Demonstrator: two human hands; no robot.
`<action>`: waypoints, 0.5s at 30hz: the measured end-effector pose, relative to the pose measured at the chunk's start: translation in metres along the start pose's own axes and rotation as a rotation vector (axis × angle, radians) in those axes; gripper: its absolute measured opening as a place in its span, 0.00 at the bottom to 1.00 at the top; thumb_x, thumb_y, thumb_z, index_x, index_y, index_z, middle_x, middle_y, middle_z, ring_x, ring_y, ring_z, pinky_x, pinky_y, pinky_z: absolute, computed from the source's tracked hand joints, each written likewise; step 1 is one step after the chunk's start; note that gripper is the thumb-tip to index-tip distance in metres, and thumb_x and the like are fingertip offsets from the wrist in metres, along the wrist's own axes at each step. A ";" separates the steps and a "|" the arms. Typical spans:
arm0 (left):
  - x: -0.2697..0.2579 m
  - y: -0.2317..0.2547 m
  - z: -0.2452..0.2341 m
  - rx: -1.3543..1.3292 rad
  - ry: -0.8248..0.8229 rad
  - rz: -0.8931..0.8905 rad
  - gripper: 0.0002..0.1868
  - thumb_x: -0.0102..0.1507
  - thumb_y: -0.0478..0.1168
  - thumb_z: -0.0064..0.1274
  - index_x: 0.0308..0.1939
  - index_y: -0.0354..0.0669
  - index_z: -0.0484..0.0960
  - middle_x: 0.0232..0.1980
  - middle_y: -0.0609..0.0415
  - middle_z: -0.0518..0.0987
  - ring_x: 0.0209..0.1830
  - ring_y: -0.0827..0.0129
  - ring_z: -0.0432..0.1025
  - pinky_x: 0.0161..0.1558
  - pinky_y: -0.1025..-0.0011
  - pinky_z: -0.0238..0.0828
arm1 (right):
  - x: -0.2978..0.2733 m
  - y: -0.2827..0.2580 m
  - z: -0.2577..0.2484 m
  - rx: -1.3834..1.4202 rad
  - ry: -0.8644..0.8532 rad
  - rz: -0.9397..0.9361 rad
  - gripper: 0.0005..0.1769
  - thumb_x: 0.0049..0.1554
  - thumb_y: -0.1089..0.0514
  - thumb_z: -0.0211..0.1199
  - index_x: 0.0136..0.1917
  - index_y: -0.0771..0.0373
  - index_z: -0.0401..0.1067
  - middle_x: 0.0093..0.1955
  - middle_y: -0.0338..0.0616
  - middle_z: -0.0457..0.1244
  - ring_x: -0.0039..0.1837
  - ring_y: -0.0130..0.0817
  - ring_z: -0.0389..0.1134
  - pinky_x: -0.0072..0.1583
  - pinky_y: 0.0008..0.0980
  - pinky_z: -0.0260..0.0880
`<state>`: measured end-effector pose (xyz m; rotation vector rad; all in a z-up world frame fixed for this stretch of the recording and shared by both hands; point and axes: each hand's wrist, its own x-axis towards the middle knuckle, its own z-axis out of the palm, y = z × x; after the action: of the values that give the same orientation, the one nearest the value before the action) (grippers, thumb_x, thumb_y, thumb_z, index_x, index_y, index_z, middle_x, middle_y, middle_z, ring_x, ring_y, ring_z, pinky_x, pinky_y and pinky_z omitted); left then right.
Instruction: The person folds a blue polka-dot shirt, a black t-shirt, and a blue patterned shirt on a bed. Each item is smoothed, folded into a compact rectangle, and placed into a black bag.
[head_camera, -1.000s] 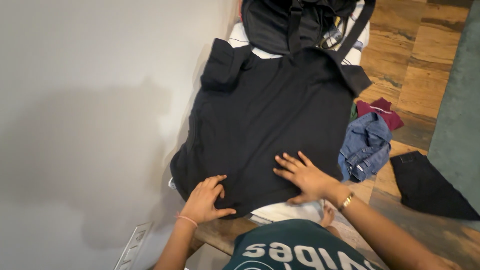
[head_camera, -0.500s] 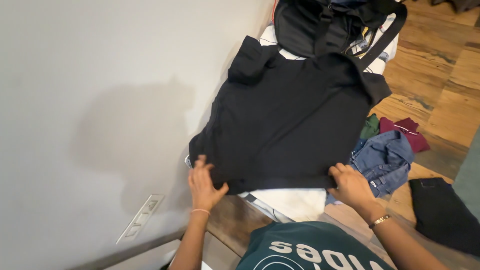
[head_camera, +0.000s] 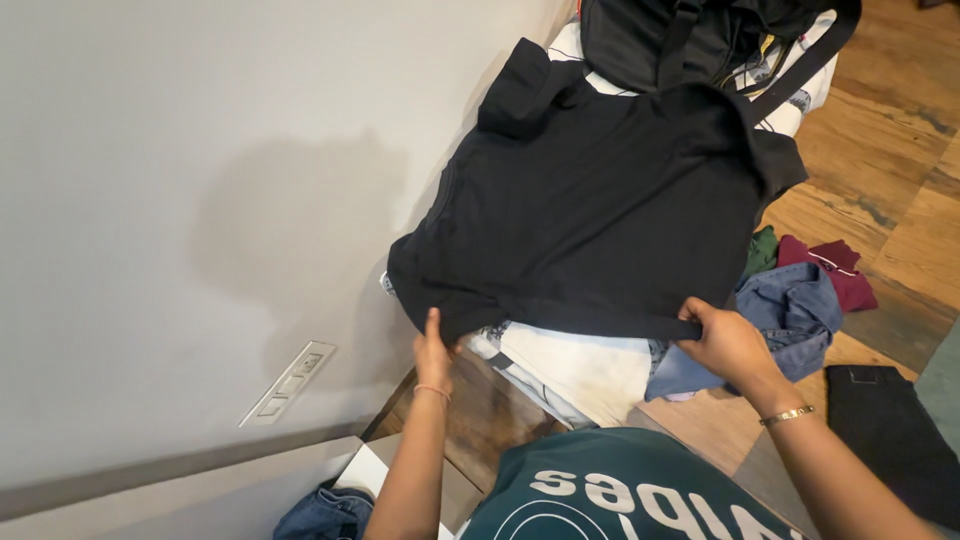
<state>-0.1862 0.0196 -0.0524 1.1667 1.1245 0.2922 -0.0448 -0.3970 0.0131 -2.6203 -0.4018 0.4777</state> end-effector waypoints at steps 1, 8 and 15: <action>0.001 0.002 -0.001 -0.078 0.027 0.044 0.38 0.60 0.65 0.48 0.61 0.39 0.75 0.52 0.48 0.80 0.35 0.69 0.76 0.27 0.74 0.73 | 0.001 0.003 0.001 0.004 -0.032 -0.019 0.20 0.46 0.56 0.71 0.52 0.55 0.72 0.38 0.52 0.70 0.44 0.50 0.75 0.48 0.46 0.73; -0.049 0.036 -0.029 -0.105 0.324 0.663 0.37 0.73 0.60 0.45 0.67 0.25 0.71 0.65 0.40 0.76 0.59 0.59 0.74 0.57 0.68 0.72 | -0.018 0.022 0.025 0.106 -0.328 -0.304 0.36 0.37 0.58 0.78 0.59 0.58 0.72 0.53 0.53 0.71 0.53 0.47 0.74 0.54 0.41 0.72; -0.034 0.105 0.003 -0.220 0.300 0.642 0.38 0.70 0.60 0.49 0.67 0.25 0.68 0.63 0.38 0.76 0.57 0.58 0.75 0.55 0.67 0.75 | -0.025 0.056 0.024 0.023 -0.220 -0.142 0.30 0.41 0.56 0.74 0.58 0.60 0.73 0.50 0.55 0.72 0.53 0.46 0.74 0.57 0.40 0.73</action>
<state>-0.1638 0.0392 0.0535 1.2864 0.9116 1.0884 -0.0656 -0.4455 -0.0269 -2.5031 -0.6437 0.7207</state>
